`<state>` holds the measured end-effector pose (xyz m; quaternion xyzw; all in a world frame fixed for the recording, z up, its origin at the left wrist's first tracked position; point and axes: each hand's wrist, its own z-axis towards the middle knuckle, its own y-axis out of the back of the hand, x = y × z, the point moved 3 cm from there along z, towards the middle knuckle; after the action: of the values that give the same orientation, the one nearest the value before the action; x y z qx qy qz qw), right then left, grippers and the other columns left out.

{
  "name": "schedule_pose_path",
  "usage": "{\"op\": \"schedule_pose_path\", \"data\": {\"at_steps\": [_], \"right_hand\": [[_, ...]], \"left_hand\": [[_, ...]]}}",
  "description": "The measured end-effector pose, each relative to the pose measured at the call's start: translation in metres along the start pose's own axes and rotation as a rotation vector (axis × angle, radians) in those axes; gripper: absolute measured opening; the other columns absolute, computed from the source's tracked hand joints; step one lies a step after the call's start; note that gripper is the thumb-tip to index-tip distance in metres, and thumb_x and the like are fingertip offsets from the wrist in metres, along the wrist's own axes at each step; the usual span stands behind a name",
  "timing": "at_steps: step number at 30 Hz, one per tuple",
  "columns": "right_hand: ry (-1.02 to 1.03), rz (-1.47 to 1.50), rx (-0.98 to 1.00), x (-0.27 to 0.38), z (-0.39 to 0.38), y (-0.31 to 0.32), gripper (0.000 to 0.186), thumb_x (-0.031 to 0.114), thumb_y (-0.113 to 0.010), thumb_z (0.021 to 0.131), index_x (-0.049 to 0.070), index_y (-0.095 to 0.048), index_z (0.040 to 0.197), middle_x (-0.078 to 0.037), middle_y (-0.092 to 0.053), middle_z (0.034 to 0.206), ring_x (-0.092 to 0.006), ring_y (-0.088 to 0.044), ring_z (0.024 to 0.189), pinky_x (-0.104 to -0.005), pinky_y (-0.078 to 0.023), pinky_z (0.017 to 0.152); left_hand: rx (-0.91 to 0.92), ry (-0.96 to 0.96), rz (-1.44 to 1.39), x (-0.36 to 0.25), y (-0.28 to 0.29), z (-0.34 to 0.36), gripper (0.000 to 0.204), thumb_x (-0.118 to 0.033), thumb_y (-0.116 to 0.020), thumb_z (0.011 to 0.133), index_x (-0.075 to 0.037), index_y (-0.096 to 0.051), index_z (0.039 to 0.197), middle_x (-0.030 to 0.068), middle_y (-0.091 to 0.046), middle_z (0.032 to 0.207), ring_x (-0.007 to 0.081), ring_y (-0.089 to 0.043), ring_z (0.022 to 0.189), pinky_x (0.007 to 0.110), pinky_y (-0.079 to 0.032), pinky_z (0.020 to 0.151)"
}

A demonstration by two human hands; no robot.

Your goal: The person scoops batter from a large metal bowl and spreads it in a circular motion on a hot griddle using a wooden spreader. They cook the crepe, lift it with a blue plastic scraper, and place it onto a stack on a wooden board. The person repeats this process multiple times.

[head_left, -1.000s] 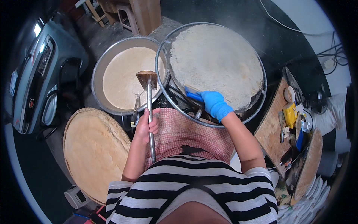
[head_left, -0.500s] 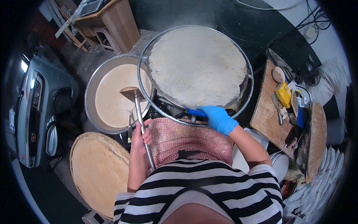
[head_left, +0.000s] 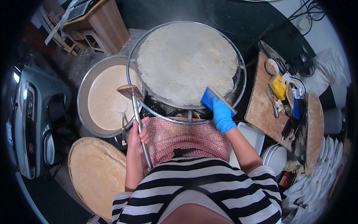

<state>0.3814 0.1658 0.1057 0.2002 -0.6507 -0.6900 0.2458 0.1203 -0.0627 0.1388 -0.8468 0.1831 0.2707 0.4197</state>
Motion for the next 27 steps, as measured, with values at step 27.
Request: {"op": "schedule_pose_path", "data": {"at_steps": [27], "right_hand": [[0.192, 0.113, 0.317, 0.066, -0.022, 0.020, 0.041, 0.002, -0.052, 0.073, 0.004, -0.048, 0.113, -0.018, -0.056, 0.099, -0.0337, -0.056, 0.089, -0.0401, -0.047, 0.074]], "left_hand": [[0.037, -0.008, 0.035, -0.001, -0.002, 0.000, 0.051, -0.046, -0.029, 0.094, -0.003, -0.049, 0.115, -0.0065, -0.028, 0.049, 0.0040, -0.027, 0.037, 0.020, -0.027, 0.035]]}}
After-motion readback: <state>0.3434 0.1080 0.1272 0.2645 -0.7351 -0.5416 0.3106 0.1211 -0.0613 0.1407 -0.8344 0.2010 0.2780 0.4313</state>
